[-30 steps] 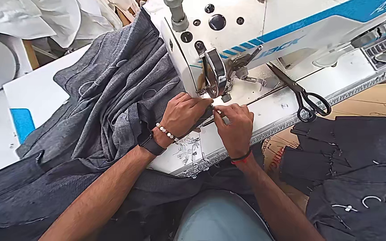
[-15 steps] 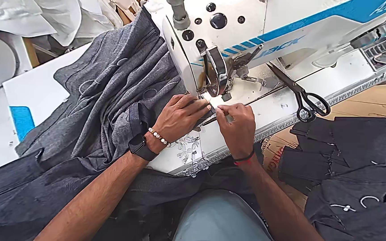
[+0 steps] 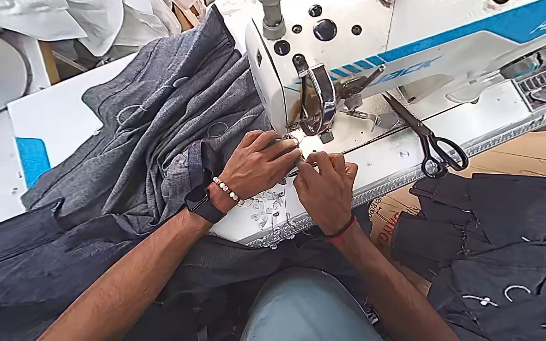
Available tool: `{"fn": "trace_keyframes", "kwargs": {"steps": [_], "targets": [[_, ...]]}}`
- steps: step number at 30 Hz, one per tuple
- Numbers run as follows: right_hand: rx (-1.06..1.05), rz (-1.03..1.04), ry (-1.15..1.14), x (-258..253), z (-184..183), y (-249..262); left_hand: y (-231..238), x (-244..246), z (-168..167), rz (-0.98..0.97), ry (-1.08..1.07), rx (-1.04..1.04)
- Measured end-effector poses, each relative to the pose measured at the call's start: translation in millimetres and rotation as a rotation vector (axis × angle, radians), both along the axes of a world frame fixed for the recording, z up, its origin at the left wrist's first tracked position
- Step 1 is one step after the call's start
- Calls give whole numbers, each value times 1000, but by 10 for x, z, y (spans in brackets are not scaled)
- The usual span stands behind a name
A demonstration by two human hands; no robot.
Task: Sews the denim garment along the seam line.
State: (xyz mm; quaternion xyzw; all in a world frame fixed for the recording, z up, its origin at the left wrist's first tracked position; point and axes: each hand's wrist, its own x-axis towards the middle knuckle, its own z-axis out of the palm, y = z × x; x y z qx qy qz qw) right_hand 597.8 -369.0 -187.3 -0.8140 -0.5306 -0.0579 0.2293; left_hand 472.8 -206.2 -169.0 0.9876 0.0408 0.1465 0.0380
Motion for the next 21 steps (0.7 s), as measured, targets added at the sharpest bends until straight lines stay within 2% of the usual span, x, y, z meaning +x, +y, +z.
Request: {"fn": "trace_keyframes", "kwargs": {"steps": [3,5,7,11,13,16,21], "targets": [[38,18,219,85,69,-128,26,-34,13,-21,1,35],[128,-19,278,163,82,-159,2,-39,4,-9,-4,98],[93,-3,255,239,61,-116,-68,1,10,52,-30,81],[75,78,190,305,6,29,-231,92,14,299,-33,-271],[120,105,166,316,-12,75,-249,84,-16,334,-48,-345],[129,133,107,293,-21,64,-255,23,-85,319,-103,-346],[133,174,60,271,-66,-4,-239,7,-66,333,-97,-220]]}}
